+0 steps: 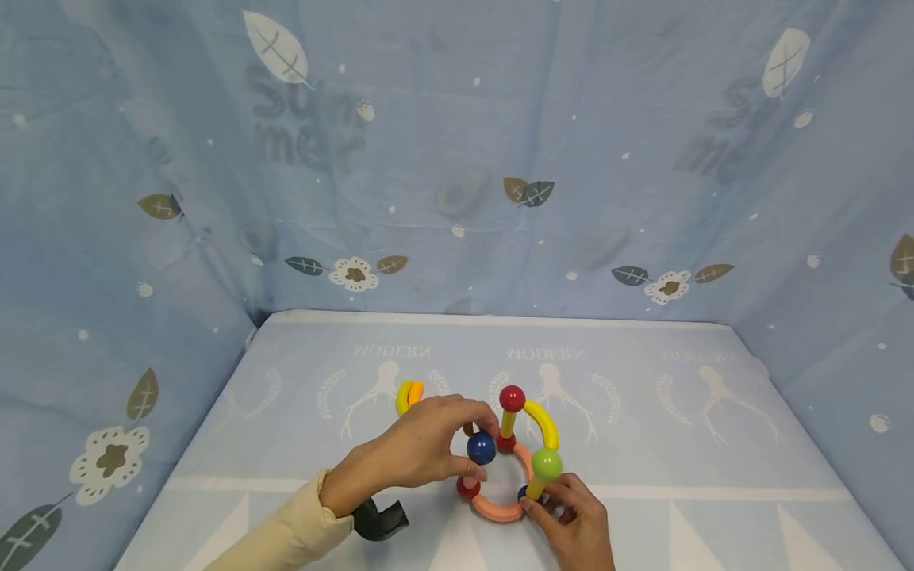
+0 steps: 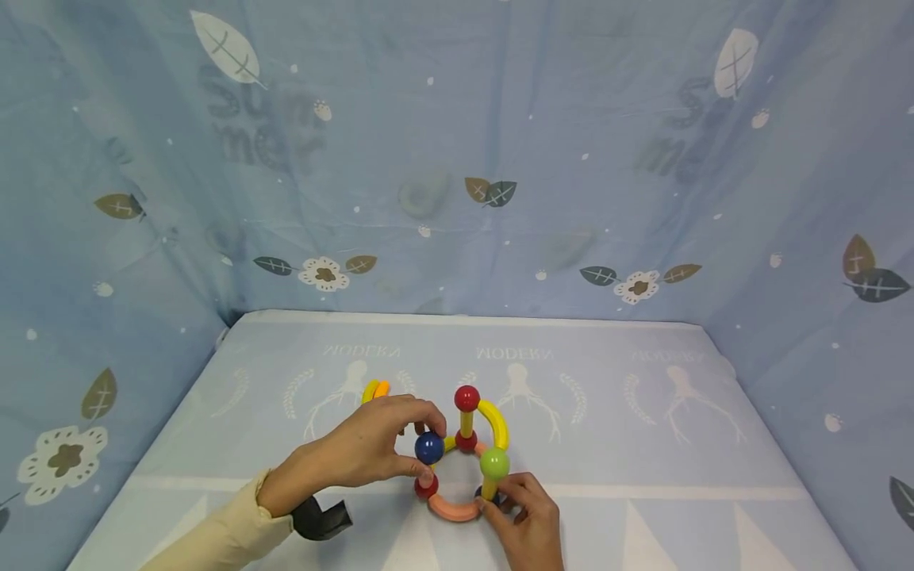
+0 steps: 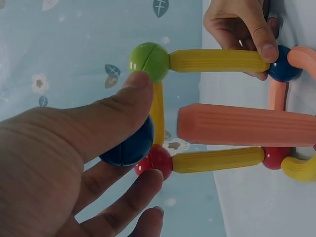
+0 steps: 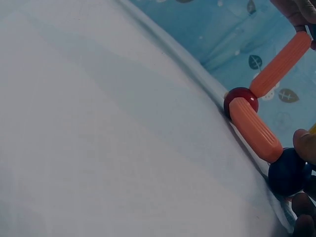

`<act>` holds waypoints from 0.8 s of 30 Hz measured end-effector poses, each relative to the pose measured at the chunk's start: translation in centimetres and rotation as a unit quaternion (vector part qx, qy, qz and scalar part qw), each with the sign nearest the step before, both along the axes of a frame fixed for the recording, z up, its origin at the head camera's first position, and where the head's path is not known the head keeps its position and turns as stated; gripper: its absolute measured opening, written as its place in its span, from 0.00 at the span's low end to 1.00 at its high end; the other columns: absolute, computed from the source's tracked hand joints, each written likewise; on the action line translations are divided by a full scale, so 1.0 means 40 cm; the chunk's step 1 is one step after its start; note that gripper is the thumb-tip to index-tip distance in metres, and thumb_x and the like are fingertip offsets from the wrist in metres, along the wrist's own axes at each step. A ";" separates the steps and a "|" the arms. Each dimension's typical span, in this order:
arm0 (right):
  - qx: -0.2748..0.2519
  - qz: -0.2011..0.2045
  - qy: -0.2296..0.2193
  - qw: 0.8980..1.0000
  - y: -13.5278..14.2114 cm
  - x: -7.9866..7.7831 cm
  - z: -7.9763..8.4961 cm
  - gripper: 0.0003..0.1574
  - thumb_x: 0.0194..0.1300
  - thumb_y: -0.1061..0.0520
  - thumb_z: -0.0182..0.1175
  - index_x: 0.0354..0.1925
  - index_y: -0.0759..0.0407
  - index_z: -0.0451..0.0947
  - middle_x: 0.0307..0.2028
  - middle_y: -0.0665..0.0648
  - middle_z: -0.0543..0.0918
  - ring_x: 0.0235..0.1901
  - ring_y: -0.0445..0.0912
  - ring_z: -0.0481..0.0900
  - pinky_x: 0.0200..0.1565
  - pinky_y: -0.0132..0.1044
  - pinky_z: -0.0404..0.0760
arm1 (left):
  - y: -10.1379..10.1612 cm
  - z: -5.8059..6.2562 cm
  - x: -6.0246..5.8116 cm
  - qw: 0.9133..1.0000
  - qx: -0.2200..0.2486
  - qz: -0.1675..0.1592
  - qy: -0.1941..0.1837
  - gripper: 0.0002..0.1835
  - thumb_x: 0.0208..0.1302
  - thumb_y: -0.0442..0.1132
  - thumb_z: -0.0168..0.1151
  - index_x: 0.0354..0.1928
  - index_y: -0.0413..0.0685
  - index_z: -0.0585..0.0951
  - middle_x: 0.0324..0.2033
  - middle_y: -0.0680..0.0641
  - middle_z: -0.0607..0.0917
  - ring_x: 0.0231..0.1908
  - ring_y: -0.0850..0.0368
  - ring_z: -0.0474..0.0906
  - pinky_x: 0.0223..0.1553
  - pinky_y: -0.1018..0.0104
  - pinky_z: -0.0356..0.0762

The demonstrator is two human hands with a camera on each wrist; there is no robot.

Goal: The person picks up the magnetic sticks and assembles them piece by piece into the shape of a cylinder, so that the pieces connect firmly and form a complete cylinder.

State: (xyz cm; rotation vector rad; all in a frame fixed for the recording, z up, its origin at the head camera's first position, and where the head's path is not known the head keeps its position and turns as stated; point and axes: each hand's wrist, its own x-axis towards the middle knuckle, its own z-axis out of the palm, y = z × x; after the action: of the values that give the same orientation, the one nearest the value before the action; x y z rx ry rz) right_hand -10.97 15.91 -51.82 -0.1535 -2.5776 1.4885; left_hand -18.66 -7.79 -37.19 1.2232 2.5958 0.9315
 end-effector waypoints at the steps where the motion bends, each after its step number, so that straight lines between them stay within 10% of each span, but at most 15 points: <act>1: 0.000 0.001 0.001 1.000 0.000 0.000 0.000 0.11 0.50 0.54 0.77 0.34 0.49 0.88 0.33 0.44 0.79 0.27 0.40 0.75 0.25 0.31 0.72 | 0.000 -0.003 0.000 1.000 0.000 -0.002 0.002 0.24 0.49 0.48 0.79 0.49 0.60 0.81 0.41 0.66 0.81 0.43 0.67 0.75 0.45 0.71 0.74; 24: -0.007 0.000 0.000 1.000 0.001 0.000 0.002 0.11 0.49 0.57 0.77 0.35 0.49 0.88 0.33 0.44 0.79 0.27 0.40 0.76 0.25 0.31 0.72 | -0.015 -0.028 0.001 1.000 -0.014 0.004 0.001 0.22 0.51 0.52 0.77 0.48 0.59 0.83 0.41 0.67 0.81 0.41 0.69 0.75 0.45 0.72 0.74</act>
State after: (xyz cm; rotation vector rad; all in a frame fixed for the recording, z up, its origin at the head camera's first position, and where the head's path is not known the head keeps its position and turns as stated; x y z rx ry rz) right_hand -10.97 15.94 -51.74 -0.1543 -2.5676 1.5069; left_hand -18.62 -8.41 -38.31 1.2094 2.6077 0.8931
